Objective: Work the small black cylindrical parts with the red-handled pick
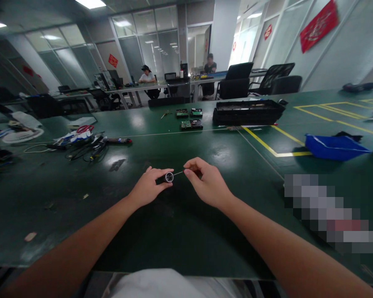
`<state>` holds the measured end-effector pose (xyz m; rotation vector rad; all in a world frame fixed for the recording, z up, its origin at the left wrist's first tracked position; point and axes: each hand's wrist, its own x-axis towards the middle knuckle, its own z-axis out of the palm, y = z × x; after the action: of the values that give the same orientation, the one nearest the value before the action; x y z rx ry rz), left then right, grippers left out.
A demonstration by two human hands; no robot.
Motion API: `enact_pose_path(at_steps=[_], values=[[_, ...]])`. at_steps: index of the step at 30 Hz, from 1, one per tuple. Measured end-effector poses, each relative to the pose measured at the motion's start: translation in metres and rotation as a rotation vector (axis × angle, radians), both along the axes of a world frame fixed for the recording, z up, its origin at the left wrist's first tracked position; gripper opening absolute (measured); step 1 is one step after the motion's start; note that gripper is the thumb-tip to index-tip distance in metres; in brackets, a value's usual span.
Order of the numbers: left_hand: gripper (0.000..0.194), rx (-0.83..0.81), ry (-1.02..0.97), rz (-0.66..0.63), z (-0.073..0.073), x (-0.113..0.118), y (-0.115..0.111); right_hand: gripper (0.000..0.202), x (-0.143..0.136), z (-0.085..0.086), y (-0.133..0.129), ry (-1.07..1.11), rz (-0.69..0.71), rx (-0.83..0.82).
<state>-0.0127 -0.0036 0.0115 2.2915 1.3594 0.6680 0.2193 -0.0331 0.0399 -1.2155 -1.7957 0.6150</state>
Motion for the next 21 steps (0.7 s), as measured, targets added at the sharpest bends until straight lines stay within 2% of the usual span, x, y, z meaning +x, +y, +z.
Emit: enact_pose_path(at_steps=[4, 7, 11, 15, 21], values=[[0.043, -0.008, -0.002, -0.020, -0.0026, 0.0005, -0.0004, 0.035, -0.0020, -0.0001, -0.0026, -0.070, -0.079, -0.006], [0.044, -0.001, -0.010, -0.035, -0.0032, 0.0013, -0.0017, 0.034, -0.0035, -0.0010, -0.0020, -0.053, -0.140, -0.011], [0.043, -0.012, -0.031, -0.021, -0.0018, 0.0012, -0.0021, 0.036, -0.0038, -0.0015, -0.0018, -0.036, -0.097, 0.009], [0.042, -0.019, -0.019, -0.017, 0.0000, 0.0015, -0.0019, 0.027, -0.0018, -0.0020, -0.0011, -0.019, -0.044, -0.030], [0.042, -0.024, -0.018, -0.024, 0.0022, 0.0026, -0.0035, 0.032, -0.0023, -0.0030, 0.0009, -0.013, -0.072, -0.070]])
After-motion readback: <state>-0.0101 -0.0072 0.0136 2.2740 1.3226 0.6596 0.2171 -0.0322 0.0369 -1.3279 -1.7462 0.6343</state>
